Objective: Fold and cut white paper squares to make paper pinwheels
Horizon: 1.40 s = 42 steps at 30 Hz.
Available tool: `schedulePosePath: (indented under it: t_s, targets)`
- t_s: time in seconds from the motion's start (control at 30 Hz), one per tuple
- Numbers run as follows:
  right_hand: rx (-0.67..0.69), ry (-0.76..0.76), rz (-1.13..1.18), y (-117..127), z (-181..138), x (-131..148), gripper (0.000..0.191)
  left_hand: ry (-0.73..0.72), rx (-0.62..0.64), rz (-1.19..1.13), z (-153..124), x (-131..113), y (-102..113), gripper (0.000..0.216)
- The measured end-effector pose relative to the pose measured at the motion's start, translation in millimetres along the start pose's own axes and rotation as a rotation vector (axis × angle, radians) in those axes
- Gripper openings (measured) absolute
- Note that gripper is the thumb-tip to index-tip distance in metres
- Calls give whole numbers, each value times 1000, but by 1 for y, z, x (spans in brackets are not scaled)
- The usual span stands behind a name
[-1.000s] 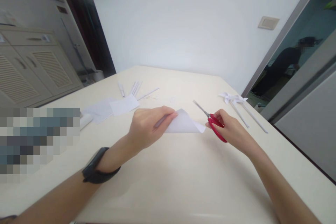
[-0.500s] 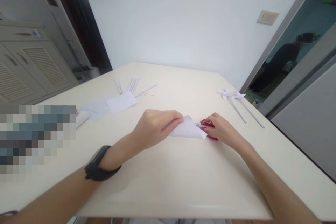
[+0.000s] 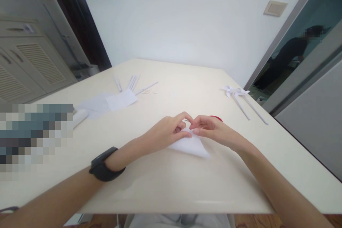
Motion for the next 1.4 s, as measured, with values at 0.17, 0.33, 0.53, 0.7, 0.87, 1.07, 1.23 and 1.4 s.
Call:
schedulePosePath:
  t_s: [0.17, 0.33, 0.53, 0.7, 0.87, 1.07, 1.23, 1.4]
  targets:
    - [40, -7, 58, -8, 4, -4, 16, 47, 11, -133, -2, 3, -5, 20]
    - [-34, -16, 81, -3, 9, -12, 21, 82, -34, -238, -2, 10, -3, 25]
    - [-152, 10, 94, 9, 10, -13, 27, 158, -51, -314, -2, 28, 0, 28]
    - [-207, 36, 94, 12, 7, -7, 26, 172, 39, -380, -2, 26, -10, 34]
    - [-232, 49, 88, 14, 8, -6, 26, 139, 55, -346, -1, 20, -9, 34]
    - [-165, 65, 67, 10, 6, 1, 13, 130, 67, -286, -3, 21, -8, 31]
    - [-148, 58, 12, 8, 4, 1, 11, 125, 85, -248, -3, 21, -10, 33]
    - [-148, 45, -14, 9, 6, -3, 18, 111, 124, -256, -3, 16, -14, 34]
Point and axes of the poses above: each hand's wrist, its own z-axis towards the middle knuckle, its own y-axis out of the back of the hand, x = y × z, the point moved 10 cm from there along z, towards the middle knuckle, and after that the axes turned 9 degrees about -y, right-handed, at the moved point
